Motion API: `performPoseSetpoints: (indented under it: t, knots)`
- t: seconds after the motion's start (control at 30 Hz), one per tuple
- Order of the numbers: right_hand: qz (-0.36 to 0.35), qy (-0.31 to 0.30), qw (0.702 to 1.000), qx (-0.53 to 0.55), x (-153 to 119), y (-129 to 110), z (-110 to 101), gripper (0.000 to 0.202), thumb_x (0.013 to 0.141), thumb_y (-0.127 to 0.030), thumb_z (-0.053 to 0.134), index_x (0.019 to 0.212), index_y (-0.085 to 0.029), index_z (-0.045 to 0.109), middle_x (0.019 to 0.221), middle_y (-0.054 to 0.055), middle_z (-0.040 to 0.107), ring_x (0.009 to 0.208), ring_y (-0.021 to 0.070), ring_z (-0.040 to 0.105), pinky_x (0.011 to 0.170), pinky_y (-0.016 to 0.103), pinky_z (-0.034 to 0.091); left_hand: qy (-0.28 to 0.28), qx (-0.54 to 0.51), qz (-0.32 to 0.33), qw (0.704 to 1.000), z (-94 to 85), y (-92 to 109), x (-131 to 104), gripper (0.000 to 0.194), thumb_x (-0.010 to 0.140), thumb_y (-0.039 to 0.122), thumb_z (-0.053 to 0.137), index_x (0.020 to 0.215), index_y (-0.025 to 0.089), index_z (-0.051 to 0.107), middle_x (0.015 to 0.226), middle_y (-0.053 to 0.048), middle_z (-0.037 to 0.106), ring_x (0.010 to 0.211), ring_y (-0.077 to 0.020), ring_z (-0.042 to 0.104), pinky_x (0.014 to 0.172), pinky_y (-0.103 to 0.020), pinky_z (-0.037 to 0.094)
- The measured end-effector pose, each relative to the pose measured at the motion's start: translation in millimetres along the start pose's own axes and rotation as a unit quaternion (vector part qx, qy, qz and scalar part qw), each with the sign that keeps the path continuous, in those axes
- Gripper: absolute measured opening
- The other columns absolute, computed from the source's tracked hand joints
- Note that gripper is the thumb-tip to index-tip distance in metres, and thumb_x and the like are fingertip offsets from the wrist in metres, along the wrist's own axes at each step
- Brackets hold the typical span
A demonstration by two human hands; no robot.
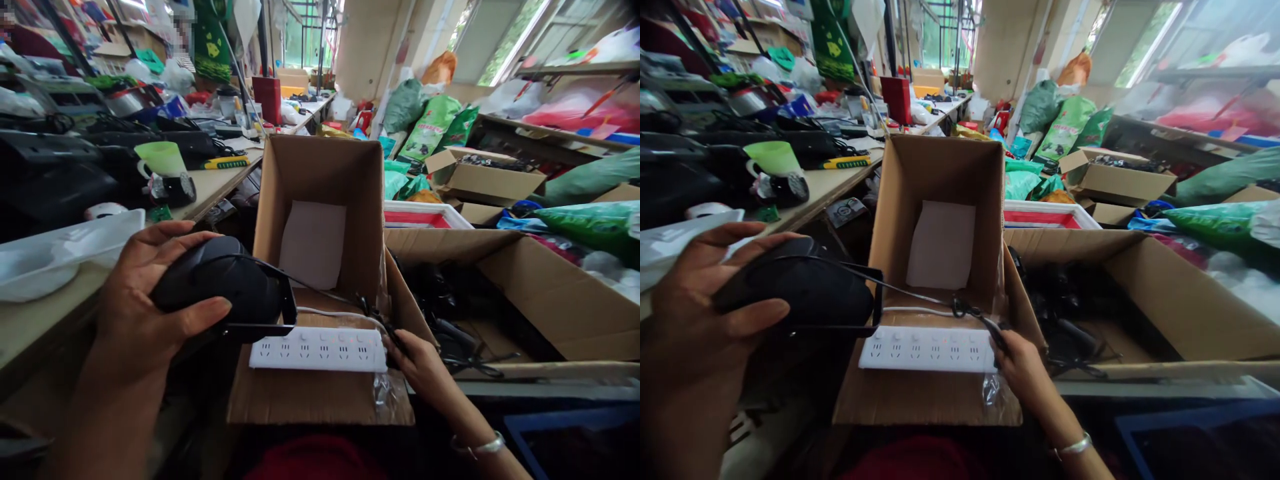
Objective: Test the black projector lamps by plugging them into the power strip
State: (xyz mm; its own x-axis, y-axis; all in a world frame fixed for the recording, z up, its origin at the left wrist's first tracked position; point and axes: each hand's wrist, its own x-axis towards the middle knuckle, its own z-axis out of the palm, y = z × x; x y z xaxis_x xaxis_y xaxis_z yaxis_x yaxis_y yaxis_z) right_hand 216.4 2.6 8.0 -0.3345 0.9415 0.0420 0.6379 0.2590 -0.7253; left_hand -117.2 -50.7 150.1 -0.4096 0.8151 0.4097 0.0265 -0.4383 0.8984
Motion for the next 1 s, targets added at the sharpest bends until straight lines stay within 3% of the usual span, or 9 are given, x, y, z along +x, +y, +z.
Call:
performPoseSetpoints:
  t: [0.23,0.33,0.43,0.57,0.67,0.87,1.0]
  knots:
    - [0.006,0.064,0.996,0.064,-1,11,32,0.035,0.091,-0.044,0.043,0.070,-0.018,0.054,0.056,0.001,0.055,0.053,0.0149,0.054,0.052,0.025,0.044,-0.099,0.023,0.001,0.995,0.9,-23,-8,0.076,0.049,0.010,0.083,0.115,0.020,0.047,0.110,-0.007,0.058,0.105,-0.0221,0.054,0.085,-0.029,0.049]
    - [-0.022,0.082,0.993,0.079,0,17,39,0.033,0.090,-0.045,0.044,0.081,-0.016,0.059,0.066,0.004,0.060,0.060,0.0160,0.057,0.056,0.026,0.047,-0.135,0.018,0.003,0.991,2.8,-36,-13,0.078,0.048,0.012,0.085,0.116,0.022,0.047,0.111,-0.005,0.057,0.106,-0.0194,0.053,0.089,-0.028,0.047]
    - [-0.062,0.057,0.993,0.083,3,18,37,0.030,0.089,-0.043,0.047,0.087,-0.016,0.061,0.080,0.007,0.063,0.066,0.0163,0.058,0.061,0.027,0.049,-0.155,0.009,-0.004,0.988,3.3,-46,-16,0.081,0.047,0.012,0.086,0.117,0.023,0.047,0.114,-0.005,0.055,0.106,-0.0188,0.053,0.089,-0.026,0.047]
    - [-0.100,-0.013,0.993,0.068,9,14,25,0.023,0.089,-0.034,0.049,0.081,-0.018,0.063,0.072,0.003,0.062,0.063,0.0145,0.058,0.059,0.024,0.048,-0.164,0.003,-0.026,0.986,2.6,-54,-20,0.082,0.049,0.012,0.086,0.119,0.025,0.046,0.115,-0.004,0.054,0.108,-0.0174,0.051,0.090,-0.023,0.046]
    - [-0.117,-0.026,0.991,0.053,8,16,25,0.017,0.089,-0.028,0.051,0.081,-0.019,0.063,0.072,0.002,0.062,0.064,0.0142,0.059,0.060,0.023,0.048,-0.166,0.008,-0.035,0.985,1.8,-61,-23,0.083,0.049,0.013,0.086,0.121,0.028,0.045,0.117,-0.004,0.054,0.110,-0.0178,0.050,0.092,-0.025,0.044]
    - [-0.166,0.047,0.984,0.033,-7,33,52,0.012,0.089,-0.020,0.051,0.092,-0.020,0.062,0.089,0.006,0.063,0.083,0.0182,0.063,0.073,0.026,0.051,-0.177,0.062,-0.012,0.982,8.4,-81,-23,0.088,0.052,0.019,0.086,0.126,0.029,0.040,0.124,-0.007,0.051,0.116,-0.0264,0.047,0.103,-0.044,0.035]
    - [-0.194,0.089,0.977,0.017,-13,43,63,0.014,0.089,-0.018,0.050,0.097,-0.021,0.061,0.089,0.006,0.063,0.079,0.0162,0.064,0.069,0.023,0.053,-0.198,0.148,0.065,0.967,25.6,-83,-22,0.084,0.057,0.020,0.084,0.127,0.029,0.039,0.127,-0.007,0.049,0.118,-0.0257,0.047,0.104,-0.041,0.035]
